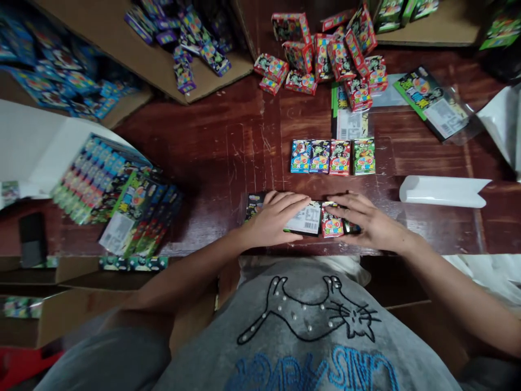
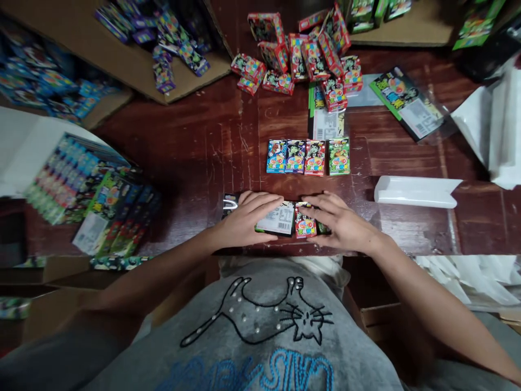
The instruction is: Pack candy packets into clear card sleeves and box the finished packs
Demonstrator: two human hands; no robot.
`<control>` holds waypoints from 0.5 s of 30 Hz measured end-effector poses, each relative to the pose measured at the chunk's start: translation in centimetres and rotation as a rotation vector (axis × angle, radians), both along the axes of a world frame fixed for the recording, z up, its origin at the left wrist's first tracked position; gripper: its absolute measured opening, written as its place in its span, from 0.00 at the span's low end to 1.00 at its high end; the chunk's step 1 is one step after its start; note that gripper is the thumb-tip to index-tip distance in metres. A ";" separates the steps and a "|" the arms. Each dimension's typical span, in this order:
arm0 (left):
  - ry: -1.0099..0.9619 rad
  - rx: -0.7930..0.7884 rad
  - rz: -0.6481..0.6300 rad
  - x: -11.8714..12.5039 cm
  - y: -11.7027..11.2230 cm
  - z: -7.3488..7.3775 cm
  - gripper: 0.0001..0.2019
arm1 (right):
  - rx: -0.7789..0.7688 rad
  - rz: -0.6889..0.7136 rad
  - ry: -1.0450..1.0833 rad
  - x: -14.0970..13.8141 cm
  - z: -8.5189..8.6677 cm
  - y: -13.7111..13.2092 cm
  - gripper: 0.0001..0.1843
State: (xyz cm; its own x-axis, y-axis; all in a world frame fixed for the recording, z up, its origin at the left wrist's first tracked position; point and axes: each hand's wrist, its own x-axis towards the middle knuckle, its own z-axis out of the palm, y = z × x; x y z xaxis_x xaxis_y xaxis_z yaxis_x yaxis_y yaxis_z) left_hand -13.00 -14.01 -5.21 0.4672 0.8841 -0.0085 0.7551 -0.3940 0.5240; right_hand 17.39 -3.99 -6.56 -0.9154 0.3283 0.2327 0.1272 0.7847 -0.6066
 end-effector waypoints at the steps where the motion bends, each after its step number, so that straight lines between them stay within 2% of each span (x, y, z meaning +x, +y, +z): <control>1: 0.000 0.004 0.001 0.0 -0.1 -0.1 0.43 | 0.009 -0.006 0.001 -0.6 -0.3 0.2 0.37; 5: 0.018 0.052 0.050 0.8 -0.4 -0.7 0.42 | -0.012 -0.042 -0.007 -2.4 -0.9 0.2 0.39; 7: 0.038 0.051 0.077 1.2 -0.5 -0.7 0.42 | -0.039 -0.055 -0.024 -2.3 -0.6 0.1 0.47; 10: 0.055 0.034 0.089 1.4 -0.5 -0.6 0.42 | -0.049 -0.077 -0.112 -0.4 0.3 0.4 0.60; 11: 0.055 0.036 0.085 1.4 -0.5 -0.5 0.43 | -0.045 -0.086 -0.146 0.4 0.6 0.7 0.60; 15: 0.050 0.036 0.060 1.7 -0.1 -0.3 0.43 | -0.051 -0.110 -0.148 1.7 0.9 1.6 0.43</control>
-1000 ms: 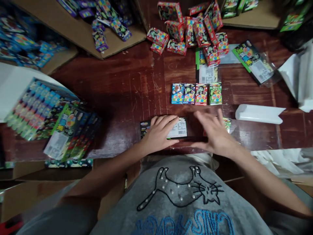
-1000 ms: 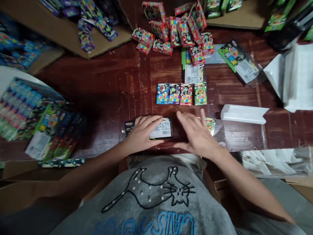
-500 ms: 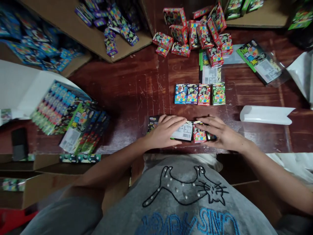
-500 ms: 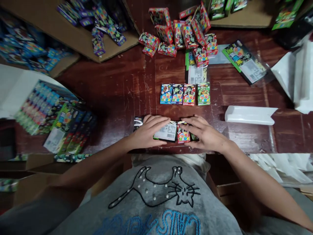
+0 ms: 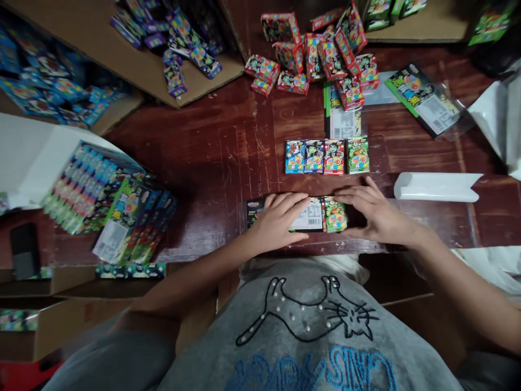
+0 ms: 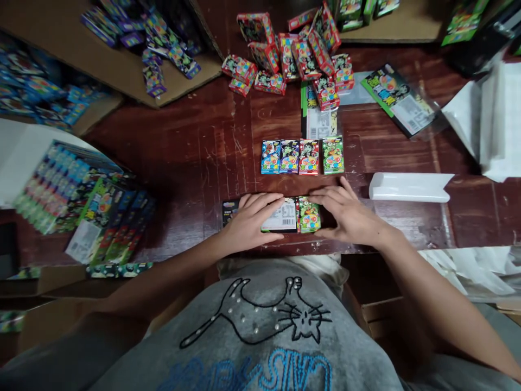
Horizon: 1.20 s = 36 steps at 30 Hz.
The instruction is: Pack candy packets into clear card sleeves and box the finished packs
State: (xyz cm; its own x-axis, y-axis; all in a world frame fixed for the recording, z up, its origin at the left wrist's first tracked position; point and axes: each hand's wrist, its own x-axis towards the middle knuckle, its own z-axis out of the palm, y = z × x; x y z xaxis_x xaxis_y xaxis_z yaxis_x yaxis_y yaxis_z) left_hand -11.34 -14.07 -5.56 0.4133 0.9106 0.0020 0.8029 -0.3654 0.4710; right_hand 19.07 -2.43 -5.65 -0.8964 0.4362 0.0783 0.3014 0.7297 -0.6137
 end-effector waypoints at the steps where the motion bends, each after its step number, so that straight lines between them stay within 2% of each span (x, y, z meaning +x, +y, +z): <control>1: -0.002 -0.003 0.001 0.1 0.1 0.0 0.44 | -0.002 -0.005 0.025 -0.2 -0.1 0.1 0.42; 8: -0.041 0.019 0.045 0.2 0.3 -0.3 0.46 | 0.071 -0.005 0.064 -1.5 -0.7 0.7 0.40; 14: -0.050 0.039 0.153 0.4 -0.1 0.1 0.45 | 0.177 -0.207 0.083 -1.8 -0.1 -0.1 0.43; 21: -0.061 0.032 0.118 1.5 -0.2 0.2 0.47 | 0.087 -0.029 0.078 -2.4 0.3 -1.5 0.42; 24: -0.082 0.058 0.256 2.7 0.4 0.6 0.49 | 0.016 -0.115 0.101 -2.6 0.8 -1.3 0.47; 26: -0.155 0.057 0.394 3.6 1.0 1.1 0.51 | -0.065 -0.278 0.162 -3.2 0.9 -1.3 0.45; 27: -0.220 0.042 0.449 4.0 1.4 1.3 0.51 | -0.111 -0.361 0.203 -3.5 0.9 -1.2 0.41; 30: -0.503 -0.063 0.486 4.7 2.5 1.5 0.38 | -0.237 -0.507 0.316 -4.5 0.7 -0.8 0.25; 32: -0.697 -0.142 0.450 4.6 2.9 1.1 0.28 | -0.292 -0.496 0.353 -5.0 0.7 -0.3 0.20; 36: -0.910 -0.231 0.428 3.2 2.8 -0.1 0.24 | -0.306 -0.328 0.352 -5.7 1.0 0.2 0.13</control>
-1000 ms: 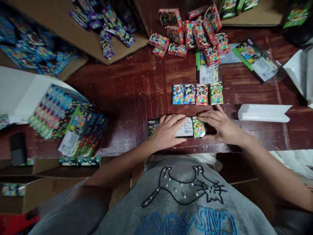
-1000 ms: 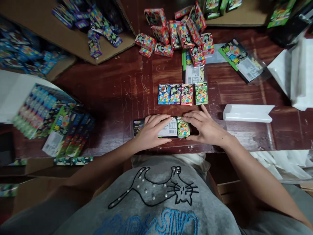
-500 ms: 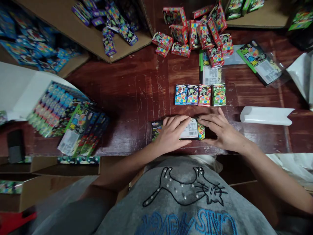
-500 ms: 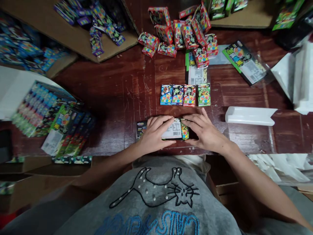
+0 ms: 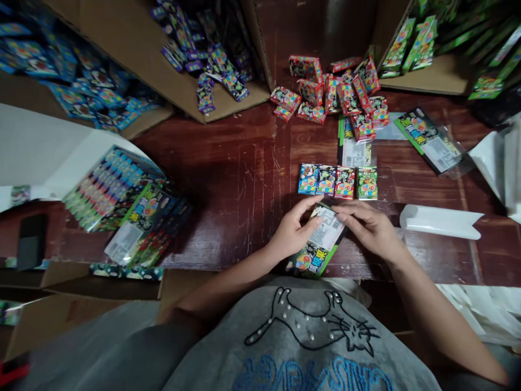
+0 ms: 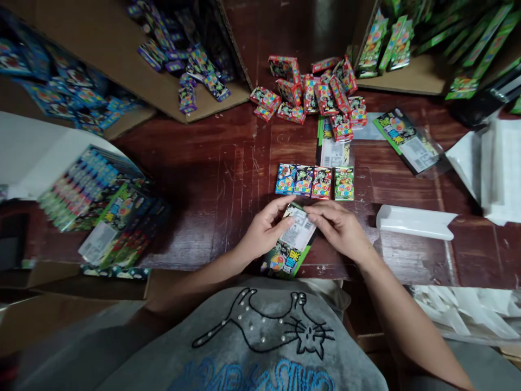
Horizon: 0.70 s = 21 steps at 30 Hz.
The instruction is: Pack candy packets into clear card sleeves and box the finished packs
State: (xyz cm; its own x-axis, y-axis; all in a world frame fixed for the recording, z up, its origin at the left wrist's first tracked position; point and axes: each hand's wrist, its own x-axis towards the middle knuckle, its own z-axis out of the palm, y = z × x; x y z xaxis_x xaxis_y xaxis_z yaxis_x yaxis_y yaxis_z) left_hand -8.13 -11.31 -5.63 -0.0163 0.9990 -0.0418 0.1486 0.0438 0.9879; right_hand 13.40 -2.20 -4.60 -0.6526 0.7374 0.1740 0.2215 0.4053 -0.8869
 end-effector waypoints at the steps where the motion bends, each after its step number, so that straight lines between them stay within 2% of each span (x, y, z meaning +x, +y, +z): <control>1: -0.025 -0.013 0.005 -0.6 -0.1 -0.2 0.24 | 0.010 0.017 -0.007 -0.2 0.0 -0.2 0.13; 3: -0.056 -0.040 0.022 -1.8 -0.4 -0.3 0.23 | -0.013 -0.019 -0.005 -0.7 -0.1 -0.9 0.18; 5: -0.076 -0.065 0.054 -3.0 -0.6 -0.3 0.21 | -0.106 -0.109 0.063 -1.4 -0.5 -2.0 0.26; 6: -0.087 -0.079 0.071 -3.6 -0.7 -0.2 0.21 | -0.171 -0.156 0.109 -1.8 -0.7 -2.6 0.26; 8: -0.121 -0.115 0.083 -4.4 -0.6 0.0 0.20 | -0.296 -0.231 0.170 -2.7 -1.1 -3.6 0.21; 11: -0.154 -0.125 0.075 -5.2 -0.3 0.5 0.18 | -0.418 -0.275 0.120 -3.9 -1.2 -4.3 0.13; 15: -0.128 -0.069 0.084 -5.6 0.2 1.1 0.09 | -0.353 -0.282 0.104 -5.0 -0.8 -4.2 0.12; 19: -0.217 -0.081 0.176 -5.8 0.5 1.0 0.13 | -0.291 -0.284 0.165 -5.4 -0.3 -3.8 0.23; 21: -0.197 -0.105 0.140 -6.1 0.6 1.1 0.13 | -0.270 -0.255 0.119 -5.2 0.2 -3.4 0.19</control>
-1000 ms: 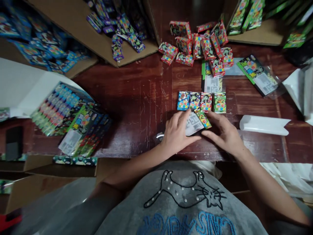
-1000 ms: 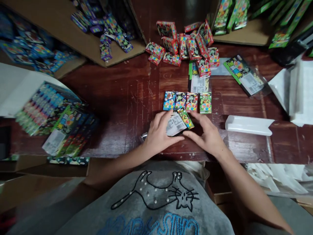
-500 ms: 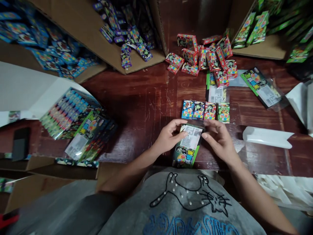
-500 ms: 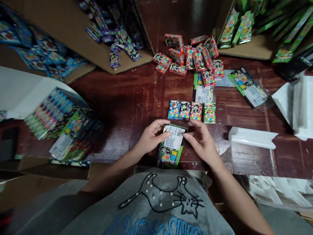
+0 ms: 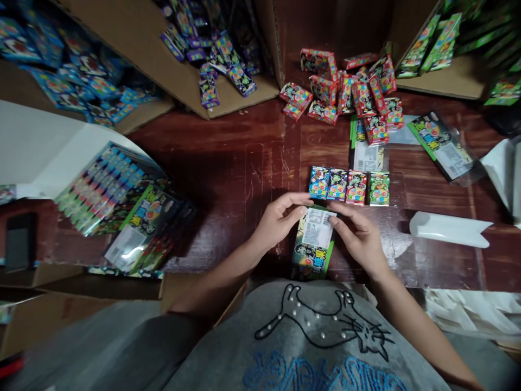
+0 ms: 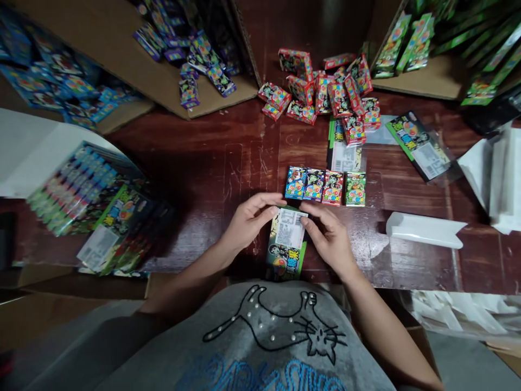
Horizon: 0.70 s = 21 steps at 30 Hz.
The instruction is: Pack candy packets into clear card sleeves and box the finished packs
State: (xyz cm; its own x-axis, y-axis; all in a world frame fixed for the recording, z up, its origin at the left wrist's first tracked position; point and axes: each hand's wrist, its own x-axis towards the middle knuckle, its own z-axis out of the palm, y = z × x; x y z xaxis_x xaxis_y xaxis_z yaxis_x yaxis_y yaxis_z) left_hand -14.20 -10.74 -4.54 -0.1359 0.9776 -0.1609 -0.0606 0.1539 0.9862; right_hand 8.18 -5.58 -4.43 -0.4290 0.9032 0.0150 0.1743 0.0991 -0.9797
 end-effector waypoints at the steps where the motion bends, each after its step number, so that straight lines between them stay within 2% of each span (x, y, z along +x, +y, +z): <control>1: 0.024 -0.010 -0.031 -0.1 0.0 0.1 0.11 | 0.004 0.023 -0.026 0.1 0.3 0.2 0.14; 4: 0.072 -0.034 -0.090 -0.4 0.3 0.9 0.09 | -0.065 0.053 -0.044 0.0 1.4 0.9 0.05; 9: 0.068 -0.094 -0.081 -0.5 1.6 2.4 0.06 | -0.298 -0.039 -0.025 -1.0 2.3 1.7 0.09; 13: 0.083 -0.119 -0.155 -1.0 2.3 3.1 0.08 | -0.361 -0.025 -0.017 -0.7 2.4 2.4 0.11; 18: 0.099 -0.067 -0.284 -1.1 2.3 2.6 0.08 | -0.309 0.106 0.026 1.5 2.6 1.9 0.09; 21: 0.127 -0.040 -0.340 -0.1 3.4 2.1 0.06 | -0.127 0.177 -0.010 3.6 3.4 1.9 0.09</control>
State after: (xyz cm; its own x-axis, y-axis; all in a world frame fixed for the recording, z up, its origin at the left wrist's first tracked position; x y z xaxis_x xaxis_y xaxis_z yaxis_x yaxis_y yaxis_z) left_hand -14.30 -7.36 -2.46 0.1744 0.9636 -0.2028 0.1235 0.1829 0.9754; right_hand 11.76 -3.66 -0.99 -0.5803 0.8084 -0.0993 0.1747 0.0045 -0.9846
